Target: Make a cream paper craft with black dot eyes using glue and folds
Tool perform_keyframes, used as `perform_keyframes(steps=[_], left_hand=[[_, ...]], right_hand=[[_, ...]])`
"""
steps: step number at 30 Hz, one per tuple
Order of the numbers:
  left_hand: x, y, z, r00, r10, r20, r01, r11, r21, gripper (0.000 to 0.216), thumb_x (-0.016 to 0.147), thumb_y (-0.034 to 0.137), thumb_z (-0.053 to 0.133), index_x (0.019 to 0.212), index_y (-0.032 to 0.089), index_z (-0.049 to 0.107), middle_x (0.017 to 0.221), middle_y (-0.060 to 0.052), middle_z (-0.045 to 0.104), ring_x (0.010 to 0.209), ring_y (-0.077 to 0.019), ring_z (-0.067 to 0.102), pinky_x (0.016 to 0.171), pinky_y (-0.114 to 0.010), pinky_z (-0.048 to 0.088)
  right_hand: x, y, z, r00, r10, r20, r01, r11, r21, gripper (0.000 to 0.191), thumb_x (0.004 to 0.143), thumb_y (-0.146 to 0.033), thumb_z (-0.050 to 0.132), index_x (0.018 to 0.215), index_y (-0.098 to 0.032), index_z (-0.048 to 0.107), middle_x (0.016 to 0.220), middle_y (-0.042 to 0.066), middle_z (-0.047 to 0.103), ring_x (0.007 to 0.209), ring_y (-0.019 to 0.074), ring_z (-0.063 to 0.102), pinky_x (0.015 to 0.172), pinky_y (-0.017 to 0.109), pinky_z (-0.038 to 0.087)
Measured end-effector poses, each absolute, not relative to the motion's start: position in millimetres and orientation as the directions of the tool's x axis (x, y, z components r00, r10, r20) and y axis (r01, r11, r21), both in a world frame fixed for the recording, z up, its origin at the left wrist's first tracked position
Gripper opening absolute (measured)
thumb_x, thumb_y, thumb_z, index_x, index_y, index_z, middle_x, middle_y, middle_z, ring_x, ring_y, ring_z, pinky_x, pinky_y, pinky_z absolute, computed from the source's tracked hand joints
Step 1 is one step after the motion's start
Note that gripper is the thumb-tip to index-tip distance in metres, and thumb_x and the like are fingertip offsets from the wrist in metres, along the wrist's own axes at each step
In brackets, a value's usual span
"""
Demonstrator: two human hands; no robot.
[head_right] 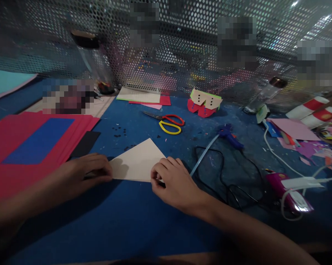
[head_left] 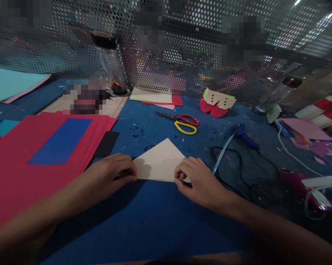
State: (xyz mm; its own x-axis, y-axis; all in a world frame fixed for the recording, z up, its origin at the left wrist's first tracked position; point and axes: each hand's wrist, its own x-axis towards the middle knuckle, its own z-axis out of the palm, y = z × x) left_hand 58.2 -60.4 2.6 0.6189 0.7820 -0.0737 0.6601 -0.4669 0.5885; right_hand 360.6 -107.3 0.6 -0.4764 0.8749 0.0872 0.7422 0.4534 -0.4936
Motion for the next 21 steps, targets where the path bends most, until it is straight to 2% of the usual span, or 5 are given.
perform_keyframes(steps=[9, 15, 19, 21], left_hand=[[68, -64, -1, 0.571, 0.821, 0.006, 0.701, -0.491, 0.517, 0.02, 0.097, 0.036, 0.058, 0.084, 0.022, 0.065, 0.079, -0.001, 0.064, 0.074, -0.0186, 0.059, 0.067, -0.03, 0.042], [71, -64, -6, 0.567, 0.824, 0.003, 0.721, -0.498, 0.482, 0.027, 0.097, 0.043, 0.061, 0.08, 0.022, 0.064, 0.077, 0.0, 0.064, 0.072, -0.019, 0.059, 0.069, -0.032, 0.039], [71, -67, -9, 0.546, 0.837, 0.021, 0.754, -0.503, 0.423, 0.03, 0.096, 0.042, 0.063, 0.075, 0.022, 0.059, 0.075, 0.0, 0.063, 0.072, -0.0197, 0.058, 0.071, -0.034, 0.038], [73, -68, -9, 0.543, 0.839, 0.031, 0.749, -0.501, 0.432, 0.025, 0.094, 0.039, 0.065, 0.076, 0.022, 0.06, 0.076, 0.0, 0.064, 0.073, -0.0202, 0.059, 0.071, -0.034, 0.038]], right_hand=[[361, -106, 0, -0.48, 0.871, 0.103, 0.742, 0.466, -0.482, 0.011, 0.088, -0.009, 0.061, 0.088, -0.02, 0.061, 0.091, 0.0, 0.065, 0.089, 0.0176, 0.056, 0.081, 0.034, 0.034], [360, -106, -1, -0.479, 0.872, 0.106, 0.742, 0.466, -0.481, 0.01, 0.087, -0.009, 0.06, 0.088, -0.02, 0.062, 0.091, 0.001, 0.065, 0.089, 0.018, 0.056, 0.081, 0.035, 0.033], [361, -106, -2, -0.478, 0.871, 0.11, 0.738, 0.467, -0.487, 0.01, 0.088, -0.01, 0.06, 0.088, -0.019, 0.062, 0.091, 0.0, 0.065, 0.089, 0.0177, 0.056, 0.08, 0.034, 0.033], [361, -106, -2, -0.479, 0.87, 0.119, 0.734, 0.471, -0.489, 0.01, 0.088, -0.01, 0.06, 0.088, -0.019, 0.062, 0.091, 0.0, 0.065, 0.089, 0.0178, 0.055, 0.081, 0.034, 0.032]])
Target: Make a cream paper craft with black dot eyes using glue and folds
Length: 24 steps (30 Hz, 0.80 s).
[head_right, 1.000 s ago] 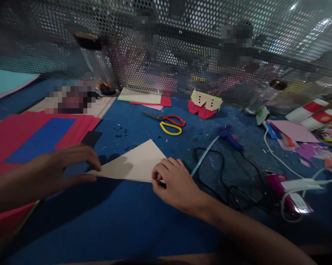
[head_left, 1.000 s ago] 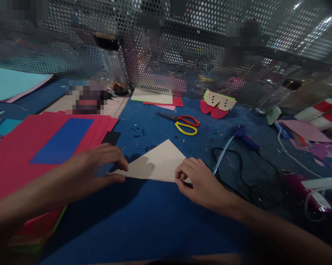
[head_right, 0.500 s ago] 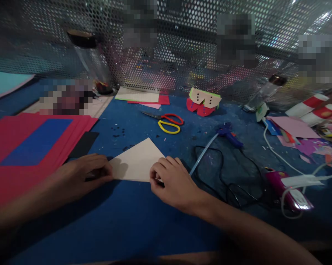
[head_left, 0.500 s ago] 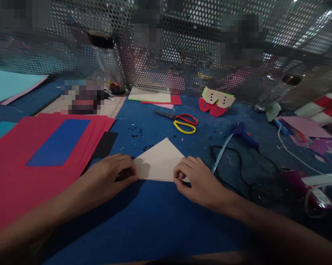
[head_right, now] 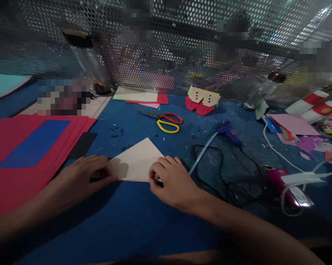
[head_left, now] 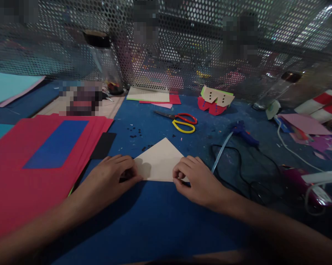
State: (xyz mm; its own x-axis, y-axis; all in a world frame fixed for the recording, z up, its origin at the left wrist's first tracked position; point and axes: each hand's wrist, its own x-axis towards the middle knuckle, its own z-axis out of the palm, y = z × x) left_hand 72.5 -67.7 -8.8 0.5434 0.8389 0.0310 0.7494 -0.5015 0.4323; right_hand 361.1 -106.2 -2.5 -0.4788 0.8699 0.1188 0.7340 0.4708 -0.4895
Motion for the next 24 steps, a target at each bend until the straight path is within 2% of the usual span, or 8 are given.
perform_keyframes(steps=[4, 10, 20, 24], left_hand=[[79, -71, -3, 0.561, 0.827, 0.031, 0.703, -0.496, 0.51, 0.009, 0.094, 0.029, 0.061, 0.088, 0.024, 0.066, 0.086, 0.0, 0.069, 0.08, -0.02, 0.063, 0.074, -0.033, 0.043], [96, -77, 0, 0.585, 0.807, 0.082, 0.664, -0.535, 0.523, 0.012, 0.092, 0.018, 0.054, 0.088, 0.022, 0.064, 0.089, -0.001, 0.067, 0.081, -0.0191, 0.064, 0.073, -0.032, 0.045], [105, -78, -10, 0.556, 0.827, 0.085, 0.677, -0.51, 0.53, 0.013, 0.095, 0.028, 0.061, 0.084, 0.023, 0.063, 0.085, -0.001, 0.067, 0.082, -0.0213, 0.061, 0.074, -0.033, 0.043], [107, -76, -13, 0.519, 0.853, 0.062, 0.727, -0.478, 0.492, 0.018, 0.095, 0.034, 0.063, 0.08, 0.023, 0.062, 0.082, -0.001, 0.066, 0.08, -0.022, 0.06, 0.072, -0.034, 0.04]], right_hand=[[361, -107, -3, -0.478, 0.869, 0.124, 0.734, 0.473, -0.486, 0.009, 0.088, -0.011, 0.06, 0.088, -0.02, 0.061, 0.091, 0.001, 0.065, 0.09, 0.0178, 0.055, 0.081, 0.034, 0.032], [361, -106, -4, -0.48, 0.866, 0.136, 0.739, 0.484, -0.469, 0.008, 0.088, -0.011, 0.061, 0.088, -0.02, 0.061, 0.09, 0.0, 0.065, 0.089, 0.0176, 0.055, 0.081, 0.034, 0.032], [360, -106, -5, -0.473, 0.871, 0.134, 0.746, 0.477, -0.465, 0.008, 0.087, -0.012, 0.062, 0.088, -0.02, 0.061, 0.089, 0.0, 0.065, 0.089, 0.0179, 0.053, 0.081, 0.034, 0.031], [360, -106, -5, -0.473, 0.87, 0.14, 0.741, 0.478, -0.472, 0.009, 0.086, -0.012, 0.061, 0.087, -0.02, 0.06, 0.09, 0.0, 0.066, 0.089, 0.0182, 0.053, 0.08, 0.035, 0.031]])
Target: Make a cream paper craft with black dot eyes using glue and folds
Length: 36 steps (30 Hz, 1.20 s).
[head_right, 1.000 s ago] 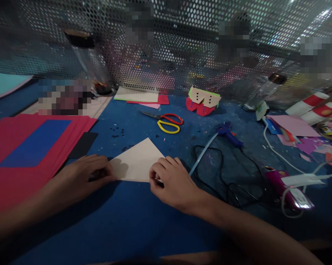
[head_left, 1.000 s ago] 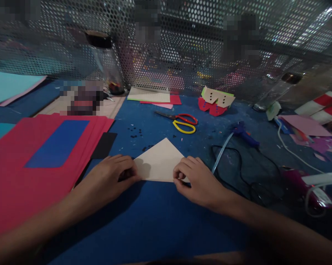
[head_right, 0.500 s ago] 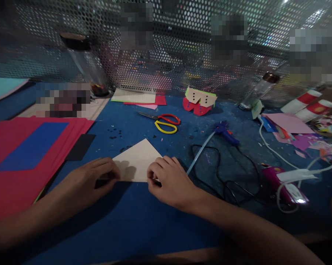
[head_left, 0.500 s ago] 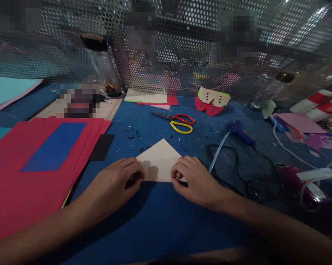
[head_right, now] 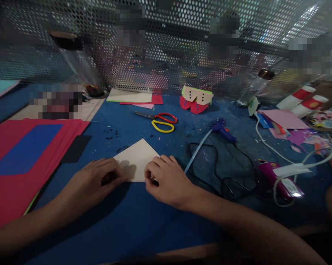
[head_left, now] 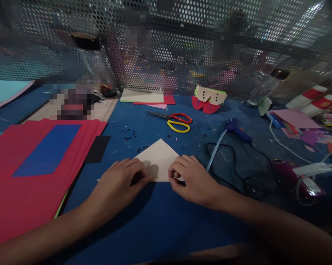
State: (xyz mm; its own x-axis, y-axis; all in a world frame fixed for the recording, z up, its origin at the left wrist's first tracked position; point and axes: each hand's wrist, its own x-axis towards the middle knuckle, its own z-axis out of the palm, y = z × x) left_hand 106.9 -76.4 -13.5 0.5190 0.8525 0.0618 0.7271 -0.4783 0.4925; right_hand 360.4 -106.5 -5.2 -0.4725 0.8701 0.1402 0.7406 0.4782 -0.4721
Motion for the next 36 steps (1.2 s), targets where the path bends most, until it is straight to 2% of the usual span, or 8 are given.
perform_keyframes(steps=[6, 12, 15, 26, 36], left_hand=[[114, -77, -12, 0.528, 0.844, 0.097, 0.737, -0.512, 0.442, 0.015, 0.091, 0.027, 0.065, 0.077, 0.023, 0.061, 0.077, 0.0, 0.066, 0.078, -0.0213, 0.059, 0.071, -0.035, 0.037], [121, -79, -9, 0.552, 0.825, 0.119, 0.741, -0.551, 0.383, 0.023, 0.092, 0.036, 0.067, 0.076, 0.022, 0.057, 0.079, -0.001, 0.067, 0.079, -0.0228, 0.059, 0.072, -0.037, 0.035], [125, -78, -8, 0.546, 0.829, 0.118, 0.753, -0.548, 0.365, 0.021, 0.089, 0.034, 0.068, 0.077, 0.023, 0.057, 0.082, -0.002, 0.068, 0.081, -0.0237, 0.059, 0.073, -0.037, 0.035], [120, -78, -4, 0.546, 0.834, 0.076, 0.73, -0.518, 0.446, 0.01, 0.09, 0.024, 0.059, 0.079, 0.023, 0.061, 0.082, -0.001, 0.067, 0.085, -0.0243, 0.06, 0.074, -0.036, 0.034], [116, -78, -5, 0.537, 0.841, 0.071, 0.75, -0.514, 0.417, 0.012, 0.089, 0.022, 0.057, 0.076, 0.023, 0.057, 0.078, -0.001, 0.066, 0.082, -0.0228, 0.06, 0.073, -0.036, 0.035]], right_hand=[[360, -106, -5, -0.473, 0.869, 0.143, 0.744, 0.481, -0.464, 0.009, 0.087, -0.012, 0.06, 0.088, -0.02, 0.06, 0.091, 0.001, 0.066, 0.089, 0.0187, 0.053, 0.08, 0.035, 0.031], [359, -106, -5, -0.471, 0.871, 0.141, 0.751, 0.479, -0.455, 0.008, 0.087, -0.013, 0.059, 0.087, -0.021, 0.059, 0.091, 0.001, 0.066, 0.089, 0.0189, 0.053, 0.081, 0.035, 0.031], [358, -107, -6, -0.468, 0.871, 0.153, 0.751, 0.483, -0.45, 0.008, 0.087, -0.013, 0.06, 0.086, -0.021, 0.058, 0.089, 0.001, 0.066, 0.089, 0.0189, 0.053, 0.08, 0.035, 0.031], [357, -107, -5, -0.461, 0.875, 0.145, 0.764, 0.475, -0.436, 0.005, 0.089, -0.016, 0.06, 0.087, -0.02, 0.059, 0.091, 0.001, 0.065, 0.089, 0.0184, 0.052, 0.08, 0.035, 0.031], [359, -107, -6, -0.473, 0.87, 0.138, 0.751, 0.48, -0.454, 0.005, 0.09, -0.016, 0.06, 0.088, -0.021, 0.06, 0.092, 0.002, 0.066, 0.09, 0.0193, 0.053, 0.081, 0.035, 0.031]])
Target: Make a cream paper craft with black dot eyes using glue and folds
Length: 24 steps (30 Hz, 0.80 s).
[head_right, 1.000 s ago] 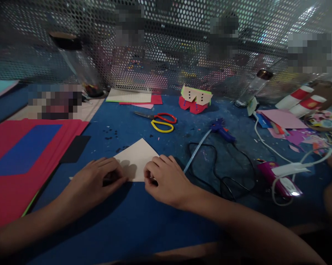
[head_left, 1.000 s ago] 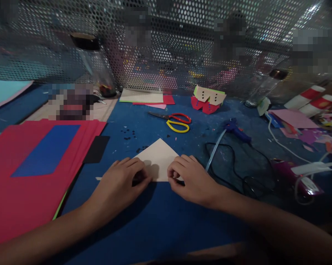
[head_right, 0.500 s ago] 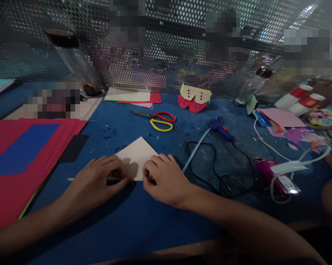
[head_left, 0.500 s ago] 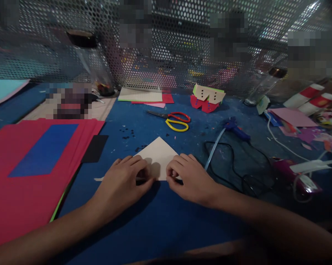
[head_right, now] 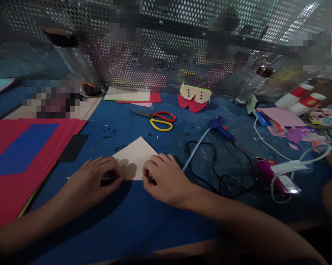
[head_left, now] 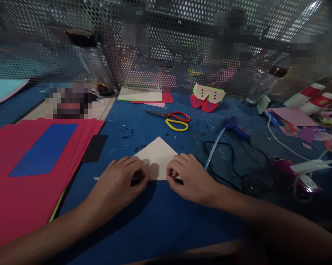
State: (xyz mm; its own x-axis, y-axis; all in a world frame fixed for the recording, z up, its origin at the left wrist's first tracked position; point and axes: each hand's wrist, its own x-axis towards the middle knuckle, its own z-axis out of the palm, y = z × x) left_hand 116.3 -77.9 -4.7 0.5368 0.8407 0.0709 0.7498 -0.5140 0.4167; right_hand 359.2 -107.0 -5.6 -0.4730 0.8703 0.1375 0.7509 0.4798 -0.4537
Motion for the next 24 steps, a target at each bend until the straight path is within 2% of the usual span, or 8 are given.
perform_keyframes(steps=[6, 14, 24], left_hand=[[109, -78, -6, 0.516, 0.855, 0.054, 0.753, -0.483, 0.447, 0.012, 0.089, 0.025, 0.058, 0.077, 0.023, 0.059, 0.08, -0.001, 0.068, 0.082, -0.023, 0.061, 0.074, -0.036, 0.037], [105, -76, -2, 0.505, 0.863, -0.004, 0.778, -0.453, 0.435, 0.012, 0.087, 0.026, 0.059, 0.076, 0.023, 0.059, 0.075, 0.001, 0.066, 0.073, -0.0212, 0.059, 0.07, -0.035, 0.035], [100, -78, 1, 0.501, 0.866, -0.001, 0.786, -0.454, 0.421, 0.012, 0.087, 0.028, 0.055, 0.077, 0.024, 0.061, 0.075, -0.001, 0.068, 0.072, -0.0212, 0.06, 0.066, -0.034, 0.037]], right_hand=[[359, -108, -6, -0.471, 0.871, 0.139, 0.75, 0.478, -0.457, 0.006, 0.09, -0.015, 0.06, 0.089, -0.021, 0.06, 0.092, 0.002, 0.067, 0.09, 0.0196, 0.053, 0.081, 0.035, 0.031], [360, -107, -5, -0.473, 0.871, 0.131, 0.757, 0.478, -0.445, 0.005, 0.09, -0.016, 0.06, 0.088, -0.021, 0.06, 0.092, 0.002, 0.066, 0.09, 0.0192, 0.053, 0.081, 0.035, 0.031], [359, -107, -5, -0.471, 0.872, 0.129, 0.757, 0.475, -0.448, 0.006, 0.09, -0.016, 0.06, 0.088, -0.021, 0.059, 0.091, 0.002, 0.067, 0.091, 0.0199, 0.054, 0.082, 0.035, 0.031]])
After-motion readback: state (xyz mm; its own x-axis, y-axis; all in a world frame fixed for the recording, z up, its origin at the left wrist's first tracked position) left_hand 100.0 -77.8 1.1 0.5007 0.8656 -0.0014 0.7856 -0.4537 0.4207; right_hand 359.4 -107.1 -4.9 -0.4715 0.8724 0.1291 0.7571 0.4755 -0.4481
